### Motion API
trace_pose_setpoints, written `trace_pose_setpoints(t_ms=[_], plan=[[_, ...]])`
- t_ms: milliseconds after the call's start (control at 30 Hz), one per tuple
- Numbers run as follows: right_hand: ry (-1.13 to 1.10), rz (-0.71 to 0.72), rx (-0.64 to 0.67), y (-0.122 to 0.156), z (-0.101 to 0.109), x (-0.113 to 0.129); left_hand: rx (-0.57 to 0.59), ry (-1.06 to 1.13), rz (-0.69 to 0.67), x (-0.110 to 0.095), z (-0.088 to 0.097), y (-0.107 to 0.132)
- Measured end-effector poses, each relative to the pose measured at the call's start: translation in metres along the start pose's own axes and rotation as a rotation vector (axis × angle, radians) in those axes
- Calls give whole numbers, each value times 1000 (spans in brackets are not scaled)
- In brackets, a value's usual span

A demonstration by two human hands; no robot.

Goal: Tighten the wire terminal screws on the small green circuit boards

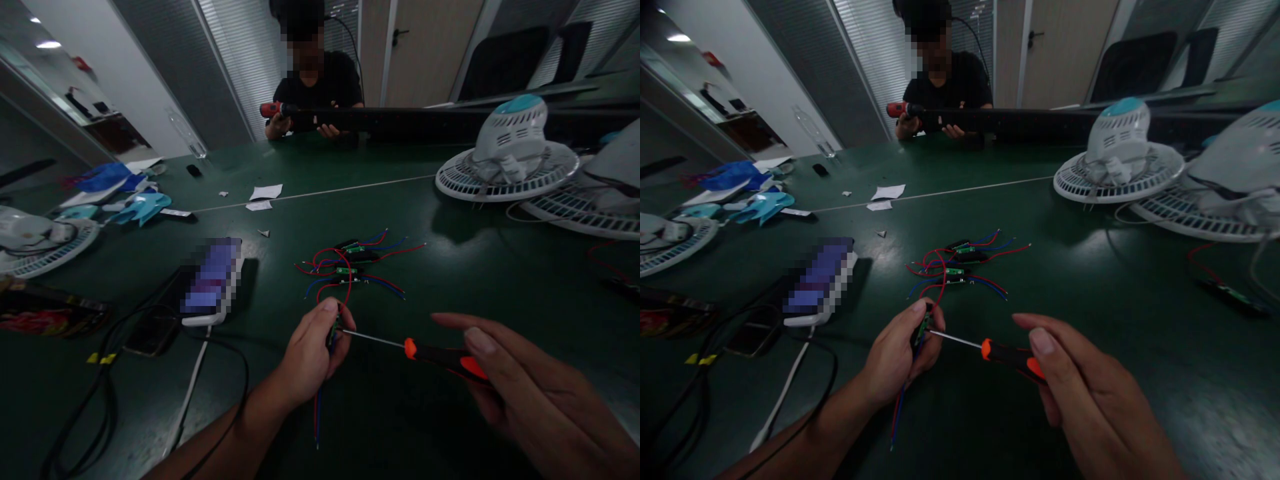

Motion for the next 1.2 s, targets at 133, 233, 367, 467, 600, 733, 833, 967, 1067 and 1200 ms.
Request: trace_pose_setpoints(t_ms=[133,233,367,467,600,733,833,967,1067,1200], plan=[[-16,95,-32,1,1,5,-14,-18,3,0,0,0],[-13,148,-58,3,1,6,-19,-21,19,0,0,0],[-52,136,-79,6,3,0,-17,-9,19,-1,0,0],[-80,113,-99,6,4,-4,-19,-9,16,-3,-1,0],[-116,125,-55,3,4,-4,-13,-23,14,-2,-1,0],[-2,48,-65,3,4,1,-8,-11,10,-1,-1,0],[66,34,-101,3,4,4,-9,-16,-12,-2,-1,0],[66,46,-60,1,3,-1,-9,-26,-6,-2,-1,1],[61,92,-71,1,5,-3,-9,-26,-9,-2,-1,0],[24,152,-112,3,3,0,-23,-45,12,0,1,0]])
Point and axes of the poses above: each hand's wrist, its own y-axis away from the middle knuckle, its own z-axis out of the back of the hand, x = y × z, the point moved 5 cm from there along -y, towards the middle knuckle, and after that the axes turned 2 degrees about -x, right-handed, at the moved point
